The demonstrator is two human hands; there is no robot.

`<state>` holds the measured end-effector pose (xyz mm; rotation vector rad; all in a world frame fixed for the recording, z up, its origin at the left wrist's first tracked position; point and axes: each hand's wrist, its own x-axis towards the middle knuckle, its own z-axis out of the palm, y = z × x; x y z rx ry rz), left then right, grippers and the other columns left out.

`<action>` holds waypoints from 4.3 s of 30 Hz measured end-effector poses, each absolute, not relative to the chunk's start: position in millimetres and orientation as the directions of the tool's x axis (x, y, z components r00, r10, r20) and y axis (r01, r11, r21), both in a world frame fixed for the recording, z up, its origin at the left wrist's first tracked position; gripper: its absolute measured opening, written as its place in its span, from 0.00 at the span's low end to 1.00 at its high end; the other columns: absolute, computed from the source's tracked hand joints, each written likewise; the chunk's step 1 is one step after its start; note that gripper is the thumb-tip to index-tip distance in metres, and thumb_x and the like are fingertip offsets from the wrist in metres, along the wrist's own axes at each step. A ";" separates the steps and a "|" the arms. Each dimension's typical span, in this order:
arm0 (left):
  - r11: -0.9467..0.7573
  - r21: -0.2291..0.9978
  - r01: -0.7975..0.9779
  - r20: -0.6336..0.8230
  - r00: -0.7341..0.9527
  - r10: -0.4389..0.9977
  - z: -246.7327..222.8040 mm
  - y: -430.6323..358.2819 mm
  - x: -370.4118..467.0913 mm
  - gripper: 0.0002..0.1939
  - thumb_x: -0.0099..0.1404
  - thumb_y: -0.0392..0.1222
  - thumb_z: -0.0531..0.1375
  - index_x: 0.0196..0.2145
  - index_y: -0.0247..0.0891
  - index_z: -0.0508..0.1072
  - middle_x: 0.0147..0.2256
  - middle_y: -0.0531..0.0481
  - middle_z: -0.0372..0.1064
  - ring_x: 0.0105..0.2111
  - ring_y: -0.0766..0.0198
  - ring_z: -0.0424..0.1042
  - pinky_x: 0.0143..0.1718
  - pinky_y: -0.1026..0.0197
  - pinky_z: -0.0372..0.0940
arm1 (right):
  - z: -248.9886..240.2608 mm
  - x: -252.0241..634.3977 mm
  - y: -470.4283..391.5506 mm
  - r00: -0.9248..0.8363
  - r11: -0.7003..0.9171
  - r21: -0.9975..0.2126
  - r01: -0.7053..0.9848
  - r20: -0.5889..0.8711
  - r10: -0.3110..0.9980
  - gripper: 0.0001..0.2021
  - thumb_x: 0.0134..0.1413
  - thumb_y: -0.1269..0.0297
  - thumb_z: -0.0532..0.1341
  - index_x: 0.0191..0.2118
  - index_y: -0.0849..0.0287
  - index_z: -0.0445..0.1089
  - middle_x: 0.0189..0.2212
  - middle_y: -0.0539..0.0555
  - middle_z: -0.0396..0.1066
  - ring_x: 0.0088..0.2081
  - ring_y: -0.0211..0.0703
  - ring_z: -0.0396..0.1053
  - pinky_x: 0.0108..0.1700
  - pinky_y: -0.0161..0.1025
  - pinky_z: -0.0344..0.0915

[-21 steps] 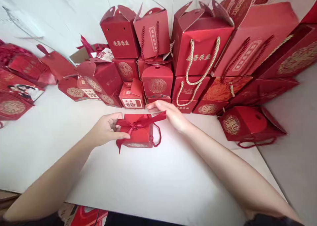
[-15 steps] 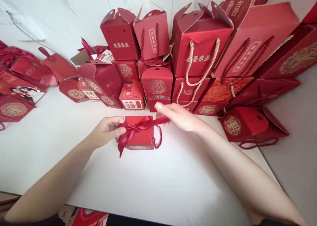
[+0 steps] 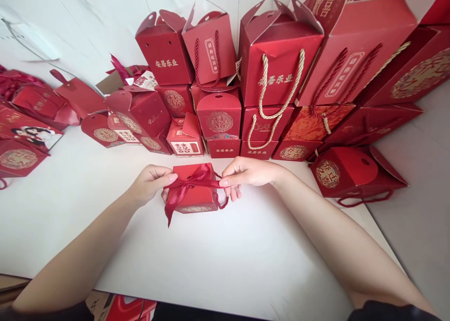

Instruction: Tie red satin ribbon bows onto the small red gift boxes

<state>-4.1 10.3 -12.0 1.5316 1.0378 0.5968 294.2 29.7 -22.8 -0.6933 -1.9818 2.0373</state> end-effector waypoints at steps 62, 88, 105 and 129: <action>0.031 0.932 0.360 -0.297 0.713 0.635 12.1 -10.6 9.8 0.18 0.49 0.43 0.70 0.21 0.35 0.63 0.22 0.57 0.58 0.22 0.71 0.59 0.23 0.67 0.58 | -21.3 261.2 6.5 -0.801 0.143 -0.989 -0.043 0.120 0.587 0.21 0.57 0.58 0.62 0.18 0.60 0.57 0.54 0.59 0.65 0.52 0.48 0.64 0.56 0.48 0.58; -0.018 0.936 0.351 -0.242 0.680 0.692 5.4 -3.1 6.9 0.20 0.51 0.44 0.69 0.23 0.36 0.59 0.22 0.58 0.57 0.23 0.71 0.58 0.24 0.67 0.55 | -8.4 249.2 -14.6 -0.766 0.792 -0.574 0.210 0.407 0.498 0.09 0.53 0.74 0.59 0.40 0.57 0.66 0.38 0.55 0.64 0.41 0.46 0.62 0.49 0.45 0.59; -0.007 0.932 0.364 -0.269 0.701 0.661 5.0 0.8 3.2 0.17 0.52 0.44 0.69 0.27 0.35 0.63 0.23 0.58 0.57 0.24 0.72 0.57 0.24 0.67 0.55 | -13.0 248.4 -15.2 -0.772 0.797 -0.580 0.168 0.426 0.472 0.09 0.52 0.73 0.59 0.40 0.58 0.63 0.38 0.55 0.64 0.42 0.46 0.61 0.48 0.45 0.59; -0.043 0.926 0.375 -0.248 0.688 0.682 7.9 -1.5 4.3 0.18 0.52 0.44 0.69 0.25 0.36 0.62 0.23 0.58 0.59 0.24 0.71 0.59 0.25 0.67 0.56 | -10.1 247.6 -16.0 -0.810 0.861 -0.450 0.238 0.396 0.431 0.04 0.58 0.66 0.59 0.40 0.57 0.67 0.39 0.55 0.65 0.43 0.46 0.61 0.50 0.47 0.58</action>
